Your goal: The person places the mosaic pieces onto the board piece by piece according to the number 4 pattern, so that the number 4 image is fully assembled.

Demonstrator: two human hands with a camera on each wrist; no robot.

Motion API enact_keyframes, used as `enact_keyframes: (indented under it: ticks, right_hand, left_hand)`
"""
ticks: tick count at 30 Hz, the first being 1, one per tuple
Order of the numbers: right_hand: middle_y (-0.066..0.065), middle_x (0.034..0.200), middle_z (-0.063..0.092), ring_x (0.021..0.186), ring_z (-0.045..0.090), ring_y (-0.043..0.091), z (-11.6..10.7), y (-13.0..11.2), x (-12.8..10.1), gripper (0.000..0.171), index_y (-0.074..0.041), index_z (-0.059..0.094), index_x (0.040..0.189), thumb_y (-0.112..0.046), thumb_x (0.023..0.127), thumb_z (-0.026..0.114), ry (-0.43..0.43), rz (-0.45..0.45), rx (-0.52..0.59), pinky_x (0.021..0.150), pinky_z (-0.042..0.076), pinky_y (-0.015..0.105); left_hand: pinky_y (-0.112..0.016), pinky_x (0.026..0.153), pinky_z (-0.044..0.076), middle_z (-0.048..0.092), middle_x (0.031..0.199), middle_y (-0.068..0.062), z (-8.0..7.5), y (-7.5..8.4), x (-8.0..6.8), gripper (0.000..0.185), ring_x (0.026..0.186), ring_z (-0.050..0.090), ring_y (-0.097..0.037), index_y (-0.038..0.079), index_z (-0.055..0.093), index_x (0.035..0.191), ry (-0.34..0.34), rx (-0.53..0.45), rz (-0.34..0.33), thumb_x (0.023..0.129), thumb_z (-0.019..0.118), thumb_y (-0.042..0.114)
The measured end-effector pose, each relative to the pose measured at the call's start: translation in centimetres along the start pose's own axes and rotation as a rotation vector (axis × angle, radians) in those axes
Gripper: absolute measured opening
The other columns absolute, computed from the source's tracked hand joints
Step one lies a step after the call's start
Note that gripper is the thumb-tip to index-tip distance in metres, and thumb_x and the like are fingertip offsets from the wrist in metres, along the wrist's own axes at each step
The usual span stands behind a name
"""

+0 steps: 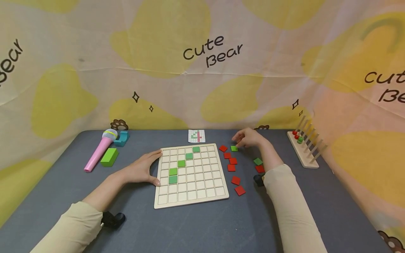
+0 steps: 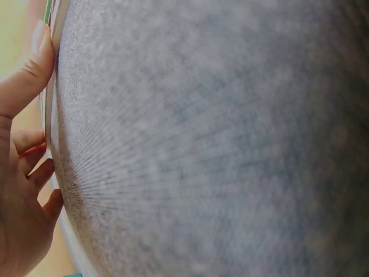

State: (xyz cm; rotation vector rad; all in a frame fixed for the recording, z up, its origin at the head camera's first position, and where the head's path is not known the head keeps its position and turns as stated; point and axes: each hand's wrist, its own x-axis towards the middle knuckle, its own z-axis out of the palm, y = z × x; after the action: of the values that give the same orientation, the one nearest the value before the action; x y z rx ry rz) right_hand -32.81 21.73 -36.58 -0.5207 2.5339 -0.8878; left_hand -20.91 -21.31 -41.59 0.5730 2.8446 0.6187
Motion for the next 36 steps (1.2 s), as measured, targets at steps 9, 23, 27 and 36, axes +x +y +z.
enact_keyframes:
  ticks: [9,23,27,36]
  right_hand:
    - [0.026,0.126,0.064,0.114,0.062,0.036,0.4,0.9,0.4,0.036,0.002,0.065,0.123,-0.005,0.088,0.068,0.007,-0.001,-0.054,0.086,0.054,0.035]
    - [0.019,0.113,0.068,0.103,0.060,0.027,1.1,0.8,0.5,0.032,-0.002,0.070,0.115,-0.009,0.084,0.074,0.055,-0.001,-0.147,0.086,0.050,0.035]
    - [0.017,0.107,0.068,0.097,0.059,0.024,1.3,0.7,0.6,0.029,-0.002,0.071,0.111,-0.008,0.084,0.074,0.066,0.002,-0.156,0.078,0.047,0.028]
    - [0.016,0.098,0.068,0.084,0.060,0.021,1.3,0.5,0.6,0.023,-0.001,0.067,0.102,-0.007,0.081,0.076,0.089,0.006,-0.168,0.072,0.047,0.028]
  left_hand:
    - [-0.062,0.115,0.030,0.026,0.164,-0.017,0.0,0.0,0.0,0.119,0.148,0.029,-0.043,0.003,0.030,0.154,0.001,0.004,-0.003,0.064,0.086,0.057]
    - [-0.062,0.116,0.031,0.026,0.163,-0.017,0.1,0.0,-0.1,0.119,0.148,0.029,-0.043,0.003,0.031,0.154,0.003,0.006,-0.004,0.064,0.086,0.057]
    - [-0.062,0.115,0.031,0.026,0.163,-0.017,0.1,0.0,-0.1,0.119,0.148,0.029,-0.044,0.003,0.031,0.154,0.003,0.006,-0.002,0.064,0.086,0.057]
    - [-0.062,0.115,0.030,0.026,0.164,-0.018,0.0,0.0,-0.1,0.119,0.148,0.029,-0.044,0.002,0.030,0.154,-0.004,0.006,-0.001,0.064,0.086,0.057]
